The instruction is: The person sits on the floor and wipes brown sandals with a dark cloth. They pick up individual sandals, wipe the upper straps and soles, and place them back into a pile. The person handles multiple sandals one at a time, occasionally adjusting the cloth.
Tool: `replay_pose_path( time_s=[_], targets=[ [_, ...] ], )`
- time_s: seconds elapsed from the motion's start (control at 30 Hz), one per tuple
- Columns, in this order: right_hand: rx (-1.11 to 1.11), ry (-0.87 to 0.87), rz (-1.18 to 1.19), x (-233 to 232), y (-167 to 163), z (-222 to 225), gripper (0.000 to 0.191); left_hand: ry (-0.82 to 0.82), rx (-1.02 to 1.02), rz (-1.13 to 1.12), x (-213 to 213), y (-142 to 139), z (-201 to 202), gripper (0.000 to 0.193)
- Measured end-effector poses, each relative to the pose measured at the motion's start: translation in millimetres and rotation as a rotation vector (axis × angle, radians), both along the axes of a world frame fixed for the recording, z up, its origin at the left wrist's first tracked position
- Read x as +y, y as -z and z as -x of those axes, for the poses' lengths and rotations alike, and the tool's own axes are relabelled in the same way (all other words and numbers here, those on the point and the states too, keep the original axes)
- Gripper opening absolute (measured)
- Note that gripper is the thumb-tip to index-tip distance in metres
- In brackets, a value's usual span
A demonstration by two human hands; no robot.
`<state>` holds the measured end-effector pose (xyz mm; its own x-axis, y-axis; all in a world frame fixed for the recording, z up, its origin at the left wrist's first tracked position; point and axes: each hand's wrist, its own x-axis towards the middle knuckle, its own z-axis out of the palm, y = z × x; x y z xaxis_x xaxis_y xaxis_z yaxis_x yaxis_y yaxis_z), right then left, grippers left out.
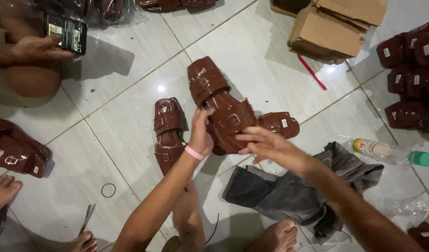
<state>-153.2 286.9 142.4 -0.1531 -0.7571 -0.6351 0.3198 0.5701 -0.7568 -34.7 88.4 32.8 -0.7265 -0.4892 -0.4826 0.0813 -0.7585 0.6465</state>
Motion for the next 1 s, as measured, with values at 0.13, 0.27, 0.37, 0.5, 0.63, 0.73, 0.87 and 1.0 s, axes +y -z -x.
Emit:
replay_pose_path(
  time_s=[0.13,0.27,0.37,0.5,0.63,0.73,0.87,1.0],
  targets=[
    [0.465,0.101,-0.28,20,31,27,0.06,-0.033,-0.022,-0.07,-16,27,7,0.043],
    [0.953,0.249,-0.358,51,84,37,0.068,0.51,-0.134,0.153,-13,35,6,0.049],
    [0.972,0.41,-0.438,70,120,10,0.093,0.634,-0.292,0.62,-11,20,-25,0.056],
    [0.141,0.806,-0.276,68,144,-45,0.106,0.204,-0.65,1.612,-31,-7,-83,0.071],
    [0.128,0.812,-0.184,33,146,-54,0.099,0.349,-1.078,1.379,-43,-7,-110,0.123],
    [0.177,0.875,-0.075,1,144,-30,0.093,0.239,-1.025,1.216,-51,11,-114,0.111],
    [0.194,0.845,-0.097,-19,132,-4,0.084,0.192,-0.898,1.481,-88,27,-108,0.092],
    [0.34,0.799,-0.223,-22,120,3,0.076,0.06,-0.734,1.489,-130,15,-80,0.089]
  ],
)
